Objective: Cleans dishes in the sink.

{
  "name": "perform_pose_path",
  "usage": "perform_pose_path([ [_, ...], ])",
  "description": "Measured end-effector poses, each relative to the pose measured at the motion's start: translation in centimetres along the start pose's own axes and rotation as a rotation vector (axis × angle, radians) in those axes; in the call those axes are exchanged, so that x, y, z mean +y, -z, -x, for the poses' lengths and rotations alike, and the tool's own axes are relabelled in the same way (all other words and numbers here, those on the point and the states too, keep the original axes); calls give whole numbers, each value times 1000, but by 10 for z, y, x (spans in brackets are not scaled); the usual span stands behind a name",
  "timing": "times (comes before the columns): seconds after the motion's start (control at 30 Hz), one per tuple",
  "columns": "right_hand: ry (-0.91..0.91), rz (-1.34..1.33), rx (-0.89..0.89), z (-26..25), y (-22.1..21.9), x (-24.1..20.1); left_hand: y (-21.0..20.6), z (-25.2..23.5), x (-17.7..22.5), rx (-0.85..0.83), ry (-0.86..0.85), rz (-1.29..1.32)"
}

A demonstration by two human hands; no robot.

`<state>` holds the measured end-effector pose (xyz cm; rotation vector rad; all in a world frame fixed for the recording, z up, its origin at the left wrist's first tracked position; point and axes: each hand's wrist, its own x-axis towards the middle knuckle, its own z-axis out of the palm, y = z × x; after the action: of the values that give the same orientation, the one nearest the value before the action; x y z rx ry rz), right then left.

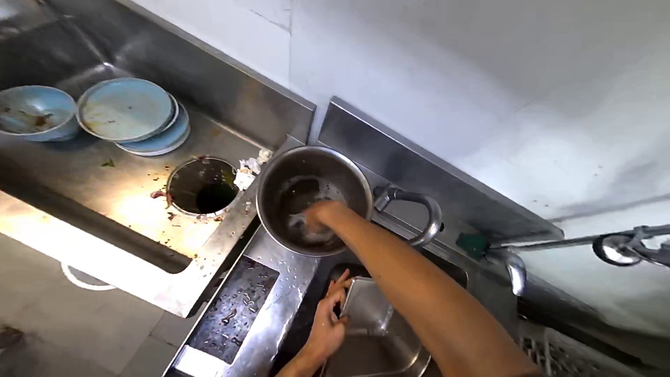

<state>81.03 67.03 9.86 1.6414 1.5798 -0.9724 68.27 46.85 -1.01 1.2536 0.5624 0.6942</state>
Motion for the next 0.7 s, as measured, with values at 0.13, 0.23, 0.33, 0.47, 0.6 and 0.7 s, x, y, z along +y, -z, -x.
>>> perform_pose_path([
  [0.13, 237, -216, 240, 10, 5, 25, 0, -13, 8, 7, 28, 18],
  [0.23, 431, -323, 683, 80, -3, 59, -3, -19, 16, -2, 47, -6],
  [0.33, 427, -323, 1084, 188, -69, 97, -14, -21, 23, -42, 10, -29],
  [0.47, -28, -688, 1173, 240, -268, 134, -47, -26, 35, -128, -16, -72],
  [0.6, -302, -1278, 1116, 172, -409, 106, -103, -22, 51, -181, -57, -77],
  [0.7, -198, -1325, 1088, 153, -390, 58, -154, -22, 62, -188, -178, -51],
])
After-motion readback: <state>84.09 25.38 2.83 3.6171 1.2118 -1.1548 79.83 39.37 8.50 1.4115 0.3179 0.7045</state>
